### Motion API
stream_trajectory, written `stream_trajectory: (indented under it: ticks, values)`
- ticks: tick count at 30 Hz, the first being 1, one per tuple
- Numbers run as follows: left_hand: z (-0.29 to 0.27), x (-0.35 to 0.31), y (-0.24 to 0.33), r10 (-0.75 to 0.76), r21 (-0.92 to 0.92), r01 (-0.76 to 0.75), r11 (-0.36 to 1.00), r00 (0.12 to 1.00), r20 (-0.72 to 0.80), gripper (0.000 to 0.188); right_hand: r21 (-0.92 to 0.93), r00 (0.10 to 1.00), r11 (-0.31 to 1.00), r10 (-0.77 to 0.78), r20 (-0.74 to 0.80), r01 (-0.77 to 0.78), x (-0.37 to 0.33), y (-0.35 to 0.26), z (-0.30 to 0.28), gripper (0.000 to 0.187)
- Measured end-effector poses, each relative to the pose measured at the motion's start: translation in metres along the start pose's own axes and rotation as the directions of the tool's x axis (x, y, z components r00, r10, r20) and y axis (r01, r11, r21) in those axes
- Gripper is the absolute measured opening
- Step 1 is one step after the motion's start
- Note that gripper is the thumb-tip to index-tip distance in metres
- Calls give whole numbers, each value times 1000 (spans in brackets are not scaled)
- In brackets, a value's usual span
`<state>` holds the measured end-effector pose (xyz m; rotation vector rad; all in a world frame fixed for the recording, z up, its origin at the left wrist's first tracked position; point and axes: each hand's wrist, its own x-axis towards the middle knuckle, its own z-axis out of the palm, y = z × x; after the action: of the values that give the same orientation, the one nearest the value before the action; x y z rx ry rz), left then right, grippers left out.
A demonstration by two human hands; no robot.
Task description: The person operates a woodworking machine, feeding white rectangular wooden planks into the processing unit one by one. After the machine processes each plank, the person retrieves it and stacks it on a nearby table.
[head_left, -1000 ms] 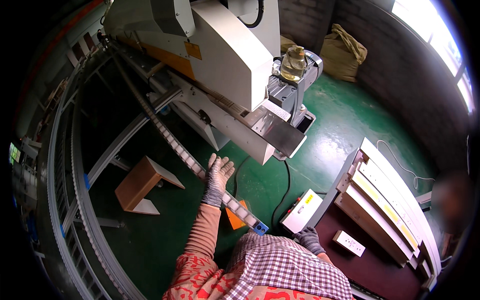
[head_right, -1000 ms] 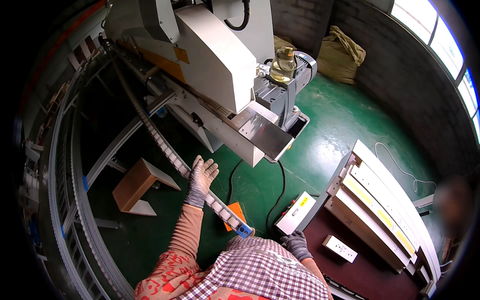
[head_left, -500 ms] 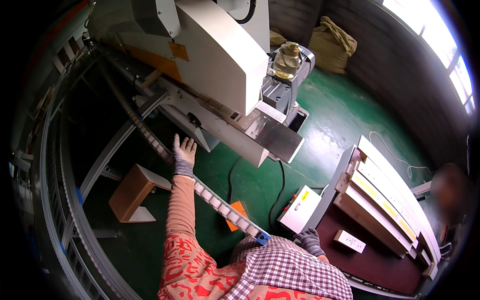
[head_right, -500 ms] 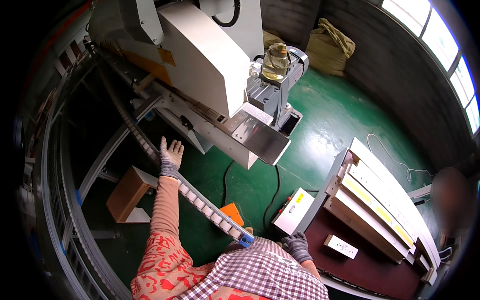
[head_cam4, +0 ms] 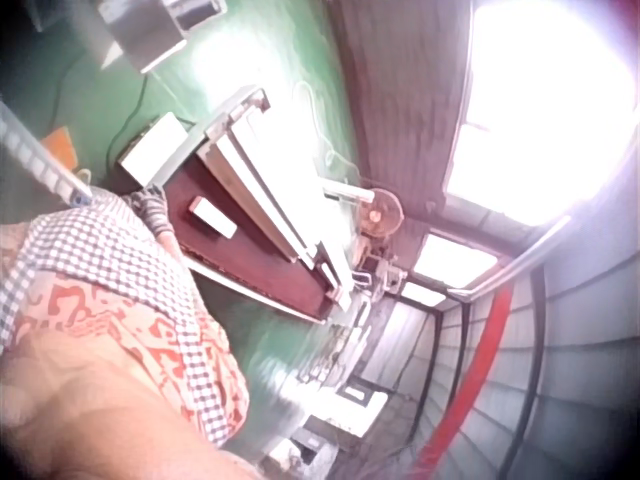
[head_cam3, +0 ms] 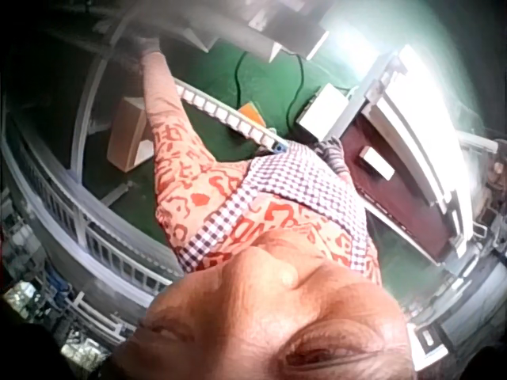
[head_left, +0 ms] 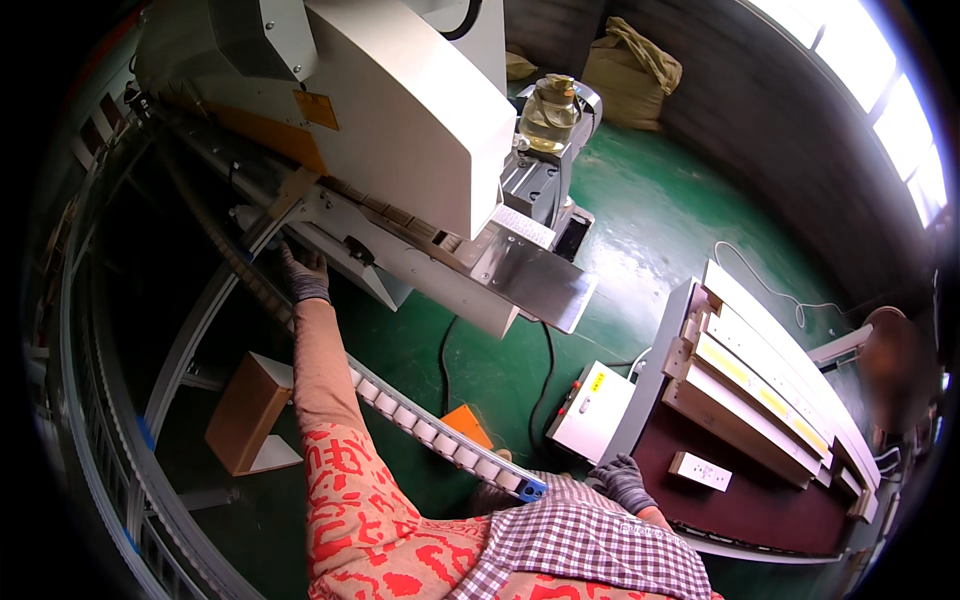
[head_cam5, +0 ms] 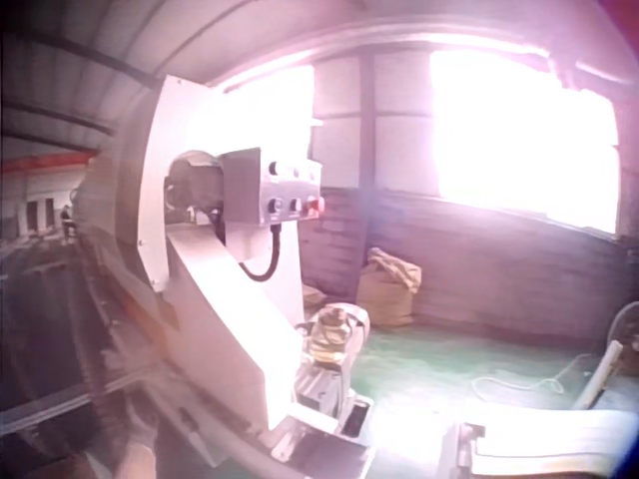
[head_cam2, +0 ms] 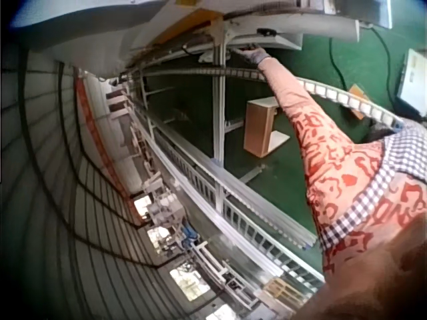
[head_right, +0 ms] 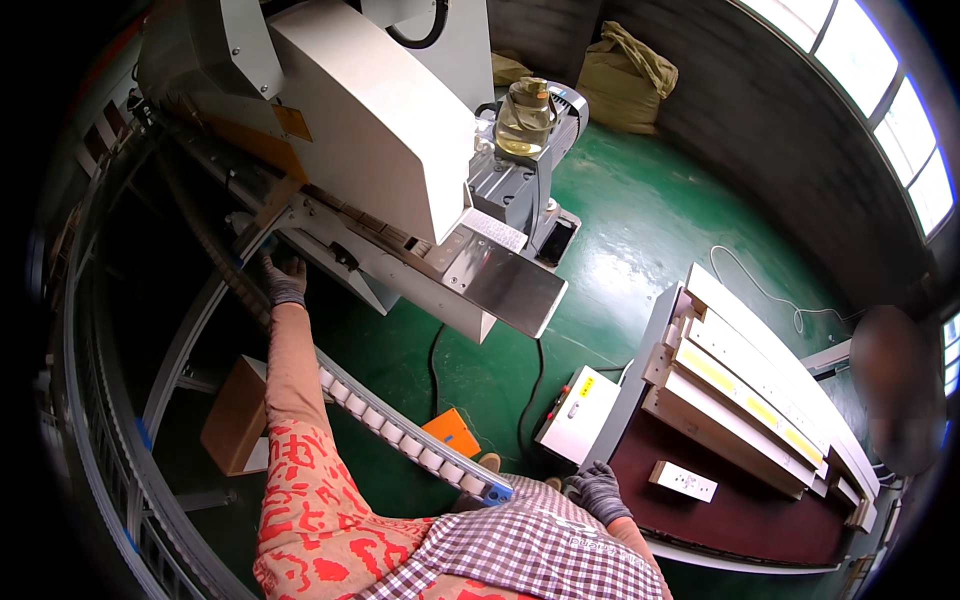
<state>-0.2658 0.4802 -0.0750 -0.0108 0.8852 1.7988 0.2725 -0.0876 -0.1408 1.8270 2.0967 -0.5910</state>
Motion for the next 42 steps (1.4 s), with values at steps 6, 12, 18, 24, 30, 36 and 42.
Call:
stream_trajectory:
  ticks: [6,12,18,24,30,36,42]
  values:
    - [34,-10,-13,61,84,-54,995,995,-81,76,42,999,999,-5,32,3,-2,3,6,36]
    - [14,35,-21,31,46,-32,998,999,26,65,53,997,998,-23,75,19,1,7,0,37]
    - [-9,-8,-46,-75,310,42,950,993,94,43,72,1000,997,-15,-21,16,2,6,-14,32]
    - [-71,-149,-32,-116,428,28,903,977,180,26,202,994,978,-38,-100,58,-5,5,-23,36]
    - [-62,-324,-9,-94,621,-146,770,937,337,38,782,980,623,152,-130,7,-16,-3,-74,40]
    - [-59,-432,-61,-390,723,-73,687,803,451,38,280,690,930,41,-723,238,-54,2,-175,81]
    - [-52,-536,-152,-715,843,99,529,586,380,40,194,748,980,102,-656,37,-79,20,-149,90]
